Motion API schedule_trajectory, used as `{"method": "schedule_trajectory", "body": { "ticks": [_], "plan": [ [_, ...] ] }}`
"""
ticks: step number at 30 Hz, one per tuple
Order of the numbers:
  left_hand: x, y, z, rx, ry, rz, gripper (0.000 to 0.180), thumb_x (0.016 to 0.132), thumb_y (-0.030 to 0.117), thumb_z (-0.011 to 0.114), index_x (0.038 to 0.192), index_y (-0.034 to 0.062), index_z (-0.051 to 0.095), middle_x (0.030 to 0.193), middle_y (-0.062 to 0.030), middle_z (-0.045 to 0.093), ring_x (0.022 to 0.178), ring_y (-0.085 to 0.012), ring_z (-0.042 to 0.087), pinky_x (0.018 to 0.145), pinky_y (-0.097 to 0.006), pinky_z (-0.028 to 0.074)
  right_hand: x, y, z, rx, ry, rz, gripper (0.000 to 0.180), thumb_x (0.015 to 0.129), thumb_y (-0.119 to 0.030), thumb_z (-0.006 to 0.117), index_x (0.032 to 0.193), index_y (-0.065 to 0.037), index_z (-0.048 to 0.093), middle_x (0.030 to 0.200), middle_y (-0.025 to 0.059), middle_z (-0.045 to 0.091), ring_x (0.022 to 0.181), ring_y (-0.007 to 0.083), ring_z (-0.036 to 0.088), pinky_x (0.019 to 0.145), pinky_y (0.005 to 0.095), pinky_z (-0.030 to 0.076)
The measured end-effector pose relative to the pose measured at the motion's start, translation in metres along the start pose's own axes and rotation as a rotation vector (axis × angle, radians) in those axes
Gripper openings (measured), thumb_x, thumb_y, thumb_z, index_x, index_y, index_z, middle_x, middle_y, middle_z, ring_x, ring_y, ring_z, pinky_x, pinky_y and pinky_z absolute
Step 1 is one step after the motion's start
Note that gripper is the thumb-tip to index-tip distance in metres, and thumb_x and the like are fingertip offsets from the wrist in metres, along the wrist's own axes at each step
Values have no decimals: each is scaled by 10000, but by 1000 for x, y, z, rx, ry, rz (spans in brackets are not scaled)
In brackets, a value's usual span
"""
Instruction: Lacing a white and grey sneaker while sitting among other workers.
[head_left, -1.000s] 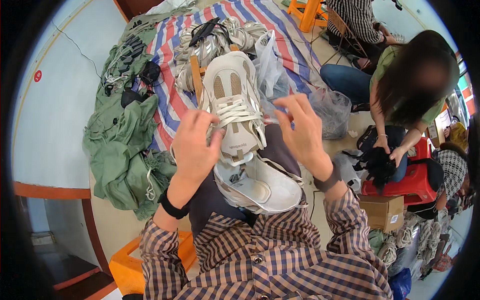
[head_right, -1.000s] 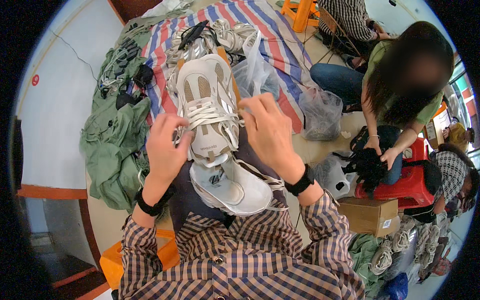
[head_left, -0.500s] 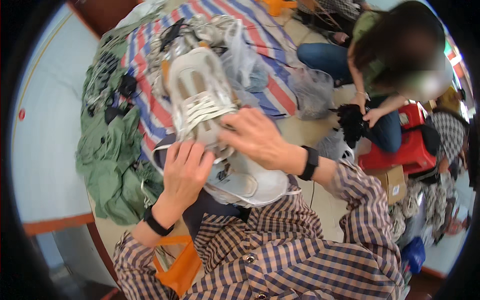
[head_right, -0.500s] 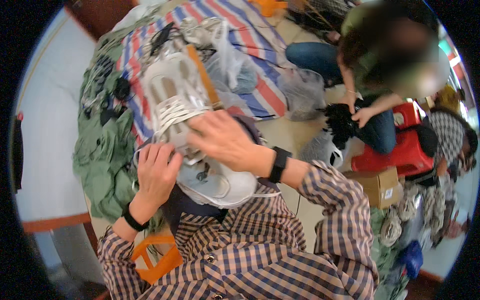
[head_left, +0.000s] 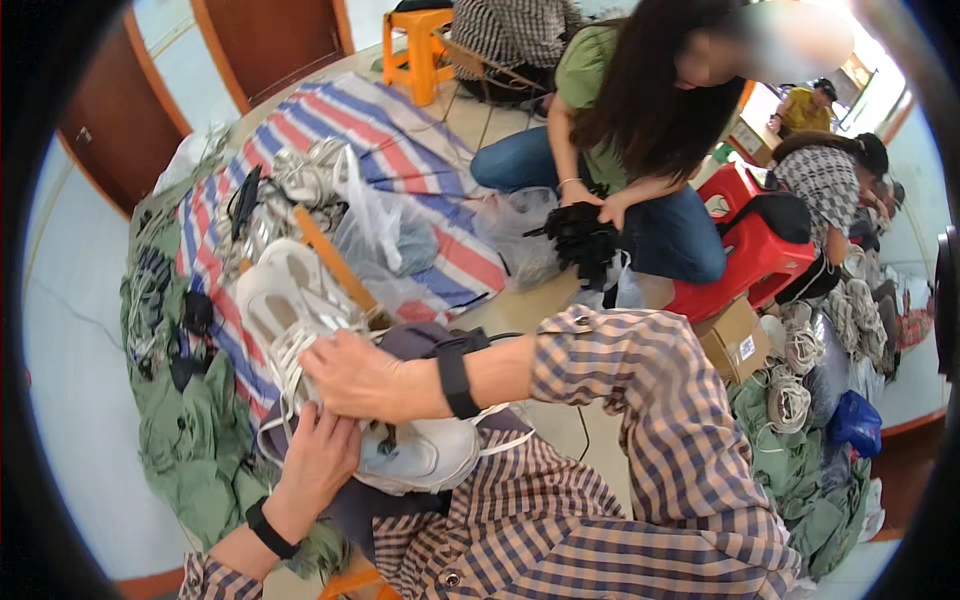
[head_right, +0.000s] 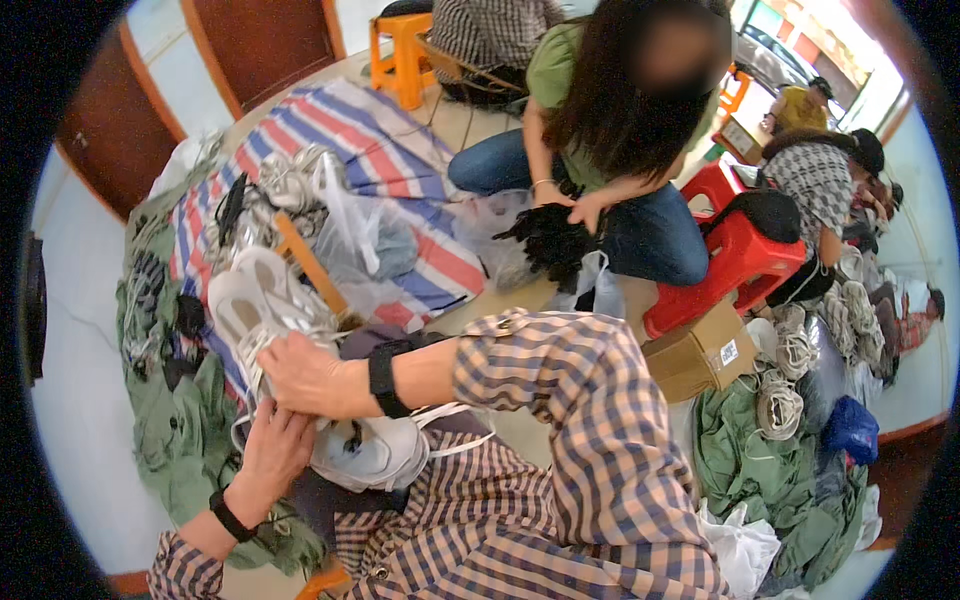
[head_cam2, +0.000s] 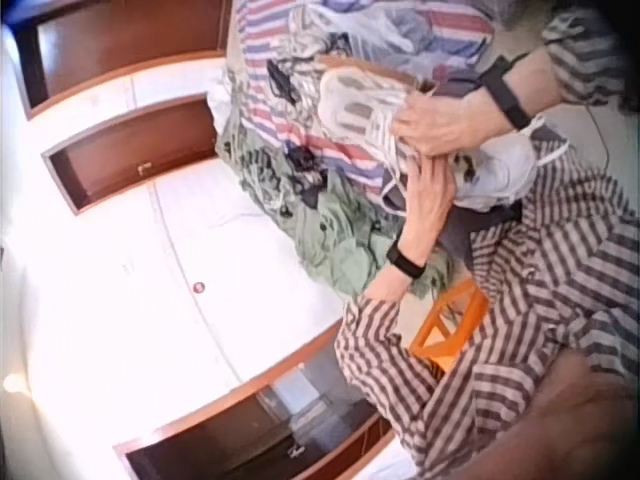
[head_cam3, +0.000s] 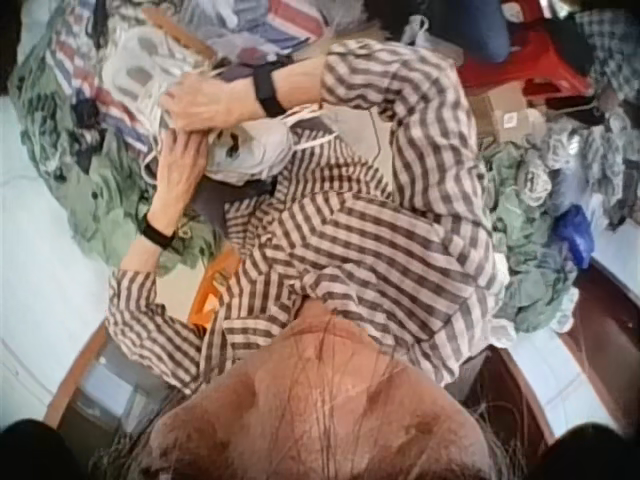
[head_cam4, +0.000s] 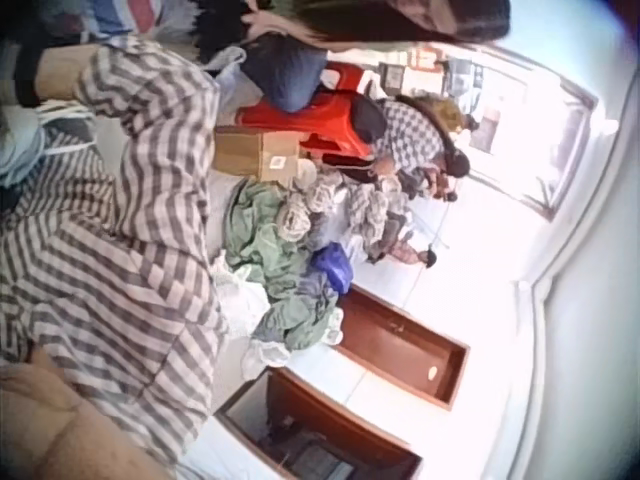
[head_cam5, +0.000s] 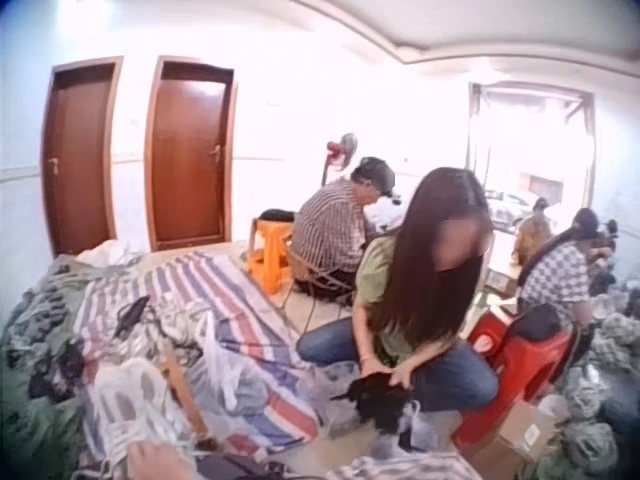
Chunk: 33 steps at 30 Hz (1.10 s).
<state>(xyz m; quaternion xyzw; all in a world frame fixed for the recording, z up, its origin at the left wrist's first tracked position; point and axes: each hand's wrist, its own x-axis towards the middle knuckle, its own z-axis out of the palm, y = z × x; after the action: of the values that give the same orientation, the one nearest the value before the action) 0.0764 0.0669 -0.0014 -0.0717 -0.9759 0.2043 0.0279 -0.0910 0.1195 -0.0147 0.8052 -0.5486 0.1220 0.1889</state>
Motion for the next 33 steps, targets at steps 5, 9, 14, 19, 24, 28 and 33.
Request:
{"method": "schedule_trajectory", "body": {
  "ticks": [5,9,14,19,24,28,33],
  "plan": [
    [2,-3,-3,-22,-97,13,229,715,124,570,892,14,664,966,-110,591,992,-271,508,852,-427,399,1,12,-7,73,-16,-64,147,654,-201,677,704,-64,690,925,90,559,894,245,553,651,337,464],
    [0,1,0,24,-153,-8,134,714,107,577,746,8,661,877,-119,563,919,-275,505,838,-420,394,-6,21,13,307,30,40,231,664,-132,678,865,-32,623,897,107,567,844,262,600,637,377,497],
    [-3,1,6,75,-94,17,115,705,99,577,696,6,644,821,-119,536,889,-282,499,820,-425,391,-13,10,27,592,415,229,143,732,-96,607,823,-37,514,873,131,572,825,304,607,650,396,493],
    [1,-8,-4,-95,-135,-28,103,681,113,586,752,39,577,760,-100,503,810,-269,505,814,-416,405,-32,5,23,715,563,266,160,776,-82,591,923,-38,548,900,95,565,823,291,602,656,375,491],
    [18,-16,-7,-383,-26,-177,77,727,49,562,803,55,553,723,-80,511,732,-272,511,721,-366,398,-98,18,33,922,600,628,114,847,-48,591,954,-14,605,867,102,601,764,232,605,665,308,492],
    [13,-13,-6,-525,55,-343,225,735,-34,515,931,38,600,862,-127,604,839,-326,555,772,-406,411,-197,21,70,1279,635,1271,141,865,-14,574,995,-10,630,855,22,609,725,101,579,666,228,472],
    [37,-4,-55,-602,-100,-425,385,703,-10,575,1086,28,574,1047,-164,576,984,-353,539,871,-432,416,-343,47,41,307,882,1575,190,849,-73,611,1031,-16,615,940,86,628,793,193,606,724,303,491]
  ]
}}
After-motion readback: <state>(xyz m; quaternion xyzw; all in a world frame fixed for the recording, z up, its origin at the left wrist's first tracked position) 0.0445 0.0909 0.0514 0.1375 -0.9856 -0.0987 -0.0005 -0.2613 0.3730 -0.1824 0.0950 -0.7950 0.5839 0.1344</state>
